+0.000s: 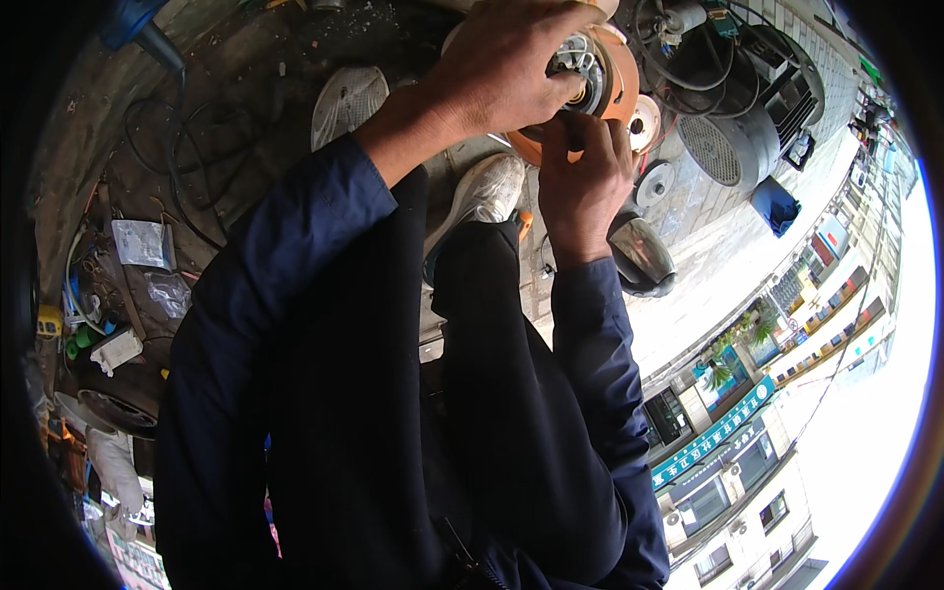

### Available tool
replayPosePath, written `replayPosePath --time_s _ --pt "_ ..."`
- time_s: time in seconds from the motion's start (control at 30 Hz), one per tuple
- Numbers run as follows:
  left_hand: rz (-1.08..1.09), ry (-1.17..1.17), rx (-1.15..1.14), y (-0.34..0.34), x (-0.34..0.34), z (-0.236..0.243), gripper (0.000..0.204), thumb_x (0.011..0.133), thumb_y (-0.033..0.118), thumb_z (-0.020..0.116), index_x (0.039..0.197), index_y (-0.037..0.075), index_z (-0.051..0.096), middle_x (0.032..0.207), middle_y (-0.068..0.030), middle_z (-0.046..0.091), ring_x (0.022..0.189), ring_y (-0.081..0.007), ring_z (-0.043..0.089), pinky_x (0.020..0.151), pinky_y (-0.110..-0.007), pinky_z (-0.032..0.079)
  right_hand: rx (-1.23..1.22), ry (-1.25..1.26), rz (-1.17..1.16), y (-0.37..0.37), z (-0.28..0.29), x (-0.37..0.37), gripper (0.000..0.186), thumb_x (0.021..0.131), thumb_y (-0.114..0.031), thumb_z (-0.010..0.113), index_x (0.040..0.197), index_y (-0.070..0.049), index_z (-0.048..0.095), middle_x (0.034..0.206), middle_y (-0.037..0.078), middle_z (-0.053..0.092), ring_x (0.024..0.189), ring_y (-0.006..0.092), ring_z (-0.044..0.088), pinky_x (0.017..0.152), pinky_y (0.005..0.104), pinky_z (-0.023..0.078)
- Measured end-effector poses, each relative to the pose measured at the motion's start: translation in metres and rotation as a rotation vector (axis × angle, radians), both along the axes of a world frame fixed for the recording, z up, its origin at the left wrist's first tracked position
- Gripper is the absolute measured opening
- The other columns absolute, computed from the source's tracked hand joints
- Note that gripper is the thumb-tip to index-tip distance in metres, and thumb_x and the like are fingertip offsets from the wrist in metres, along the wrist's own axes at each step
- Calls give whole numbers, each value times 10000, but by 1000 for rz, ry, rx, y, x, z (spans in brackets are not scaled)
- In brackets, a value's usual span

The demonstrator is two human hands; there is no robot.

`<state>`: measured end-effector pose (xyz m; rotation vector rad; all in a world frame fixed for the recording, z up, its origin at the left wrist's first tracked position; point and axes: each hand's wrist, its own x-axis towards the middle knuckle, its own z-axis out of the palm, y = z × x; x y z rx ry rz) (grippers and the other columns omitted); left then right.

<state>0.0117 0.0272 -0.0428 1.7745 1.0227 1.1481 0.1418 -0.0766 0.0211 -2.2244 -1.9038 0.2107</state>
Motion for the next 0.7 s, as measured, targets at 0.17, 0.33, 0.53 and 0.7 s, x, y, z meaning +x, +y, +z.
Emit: replayPosePath --time_s 0.17,0.33,0.53,0.7 --pt "-14 13 -9 1 0 0 604 852 131 753 1420 -19 616 1404 -249 618 1425 -443 500 1220 -527 375 -4 -116 -25 -4 -5 -4 116 907 -149 835 991 -111 764 880 -1 698 855 218 674 859 392 471" --pt "-14 1 3 1 -1 0 601 855 132 758 1418 -21 614 1398 -261 615 1422 -443 502 1215 -529 379 31 -25 -112 -10 1 -8 94 914 -144 824 995 -135 777 898 -18 713 871 199 679 902 393 455" --pt "-8 24 3 1 -2 1 599 855 131 761 1413 -27 613 1388 -264 615 1414 -444 506 1217 -527 373 -1 -24 -92 -6 5 -10 63 923 -149 821 977 -134 794 907 -25 722 861 194 689 899 389 456" --pt "-32 19 -12 2 -3 2 594 860 135 754 1415 -27 614 1396 -265 614 1423 -441 502 1219 -530 369 -25 -72 -69 -3 4 -8 64 923 -151 820 980 -134 796 910 -24 722 856 192 688 897 385 453"
